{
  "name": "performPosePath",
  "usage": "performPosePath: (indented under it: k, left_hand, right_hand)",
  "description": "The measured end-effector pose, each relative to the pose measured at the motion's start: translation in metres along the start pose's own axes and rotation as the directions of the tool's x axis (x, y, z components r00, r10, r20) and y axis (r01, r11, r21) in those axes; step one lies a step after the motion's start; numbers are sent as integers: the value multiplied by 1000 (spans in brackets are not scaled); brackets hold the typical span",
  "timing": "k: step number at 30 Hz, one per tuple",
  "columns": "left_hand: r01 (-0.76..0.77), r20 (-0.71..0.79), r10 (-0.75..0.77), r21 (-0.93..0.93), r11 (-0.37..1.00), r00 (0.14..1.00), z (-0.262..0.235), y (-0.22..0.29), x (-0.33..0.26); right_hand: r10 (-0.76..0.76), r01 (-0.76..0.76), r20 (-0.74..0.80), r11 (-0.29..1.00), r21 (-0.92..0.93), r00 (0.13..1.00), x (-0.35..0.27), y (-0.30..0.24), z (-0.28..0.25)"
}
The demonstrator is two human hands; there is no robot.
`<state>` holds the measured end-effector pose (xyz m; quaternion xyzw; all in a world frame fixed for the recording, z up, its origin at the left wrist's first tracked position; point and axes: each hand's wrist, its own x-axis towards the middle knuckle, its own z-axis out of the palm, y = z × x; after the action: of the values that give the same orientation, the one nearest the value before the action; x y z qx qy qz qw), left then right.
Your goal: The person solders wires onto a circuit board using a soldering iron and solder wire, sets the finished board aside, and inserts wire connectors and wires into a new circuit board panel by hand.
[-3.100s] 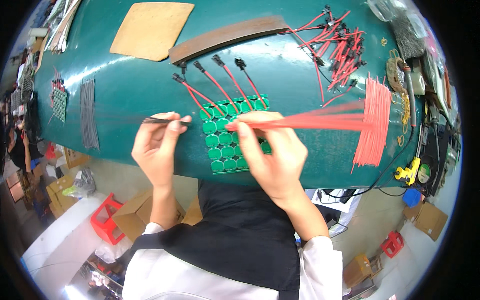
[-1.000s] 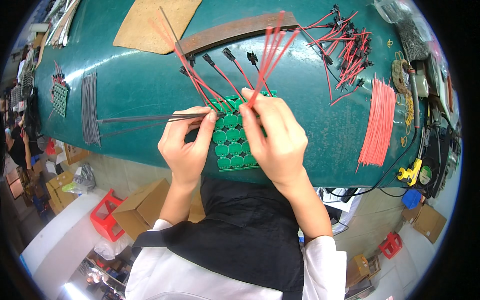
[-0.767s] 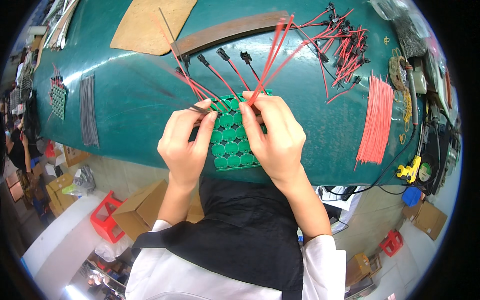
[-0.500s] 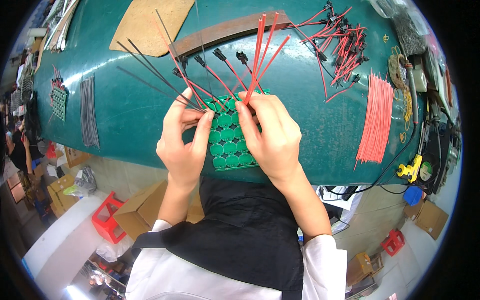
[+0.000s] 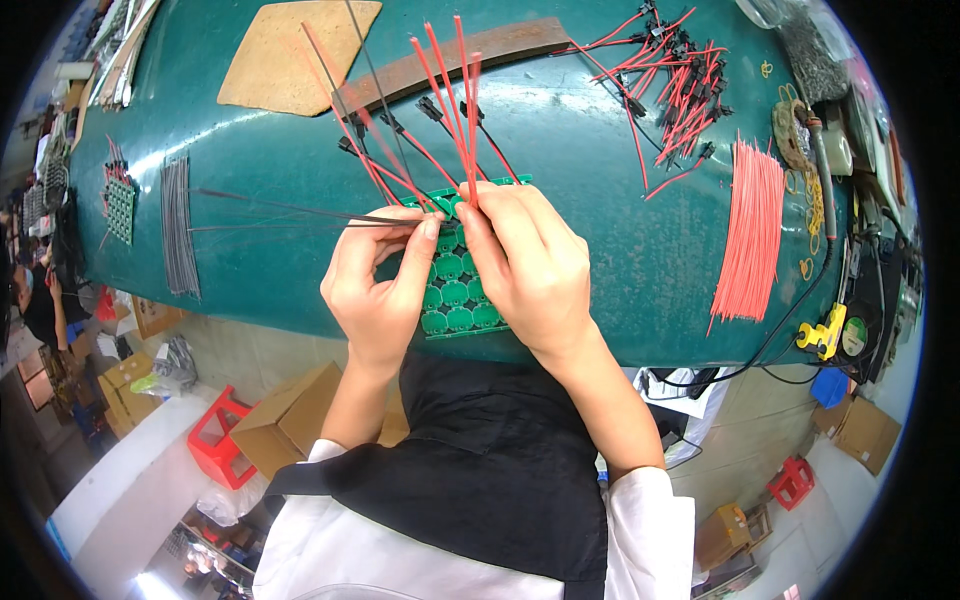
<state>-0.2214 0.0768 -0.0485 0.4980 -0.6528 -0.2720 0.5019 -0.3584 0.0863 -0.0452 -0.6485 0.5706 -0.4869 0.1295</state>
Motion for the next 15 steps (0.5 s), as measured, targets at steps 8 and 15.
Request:
performPosePath:
  k: [8,15]
  left_hand:
    - [-95,17,95,42,995,995,1,-4,2]
    - [-52,56,48,67,996,997,1,-1,3]
  right_hand:
    - [-60,60,-2,997,-38,998,1,2,0]
    - [37,-36,-10,999,30,999,-1,0,-9]
